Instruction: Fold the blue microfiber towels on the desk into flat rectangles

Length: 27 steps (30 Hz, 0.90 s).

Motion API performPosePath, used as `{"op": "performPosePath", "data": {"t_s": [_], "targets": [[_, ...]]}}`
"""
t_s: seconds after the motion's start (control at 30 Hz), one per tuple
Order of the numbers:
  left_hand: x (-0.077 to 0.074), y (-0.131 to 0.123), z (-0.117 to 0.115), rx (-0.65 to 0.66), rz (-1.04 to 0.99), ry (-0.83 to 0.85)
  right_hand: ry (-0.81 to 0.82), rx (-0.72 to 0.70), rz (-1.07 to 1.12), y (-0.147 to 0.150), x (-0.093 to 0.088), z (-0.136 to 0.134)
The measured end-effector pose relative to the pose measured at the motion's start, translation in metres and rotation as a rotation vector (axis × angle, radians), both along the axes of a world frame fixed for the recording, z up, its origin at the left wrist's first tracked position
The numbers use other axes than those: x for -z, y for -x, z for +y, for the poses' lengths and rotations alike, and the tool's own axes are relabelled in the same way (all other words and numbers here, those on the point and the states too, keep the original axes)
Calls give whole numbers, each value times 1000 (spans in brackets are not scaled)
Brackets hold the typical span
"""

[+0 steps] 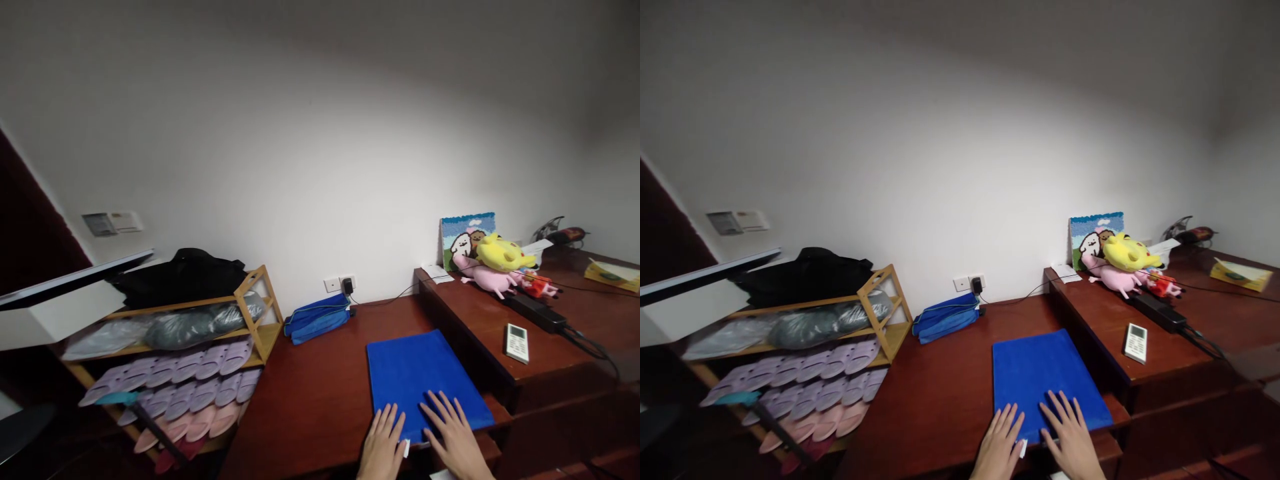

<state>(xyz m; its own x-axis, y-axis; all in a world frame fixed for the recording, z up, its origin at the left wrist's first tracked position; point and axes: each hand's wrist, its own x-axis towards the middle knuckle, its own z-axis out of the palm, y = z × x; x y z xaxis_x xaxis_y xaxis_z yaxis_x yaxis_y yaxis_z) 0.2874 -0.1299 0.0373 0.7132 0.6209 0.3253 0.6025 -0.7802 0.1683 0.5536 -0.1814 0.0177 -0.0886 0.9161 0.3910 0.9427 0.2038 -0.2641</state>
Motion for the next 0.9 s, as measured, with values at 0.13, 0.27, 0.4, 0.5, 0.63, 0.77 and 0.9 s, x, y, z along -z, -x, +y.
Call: {"op": "performPosePath", "data": {"t_s": [0.13,0.27,0.4,0.5,0.63,0.77,0.9], "targets": [[7,30,-4,83,46,-3,49,-51,9,11,1,-2],[5,87,8,29,30,-52,-15,-16,14,10,12,3],[1,167,47,-320,6,-77,-34,5,11,8,24,12],[4,224,87,-505,37,-26,25,19,9,6,29,24],[15,272,125,-662,88,38,144,24,12,0,23,56],[30,287,139,-741,87,39,234,24,-10,-10,15,105],[41,289,138,-739,50,36,246,52,-49,-21,13,158]]}}
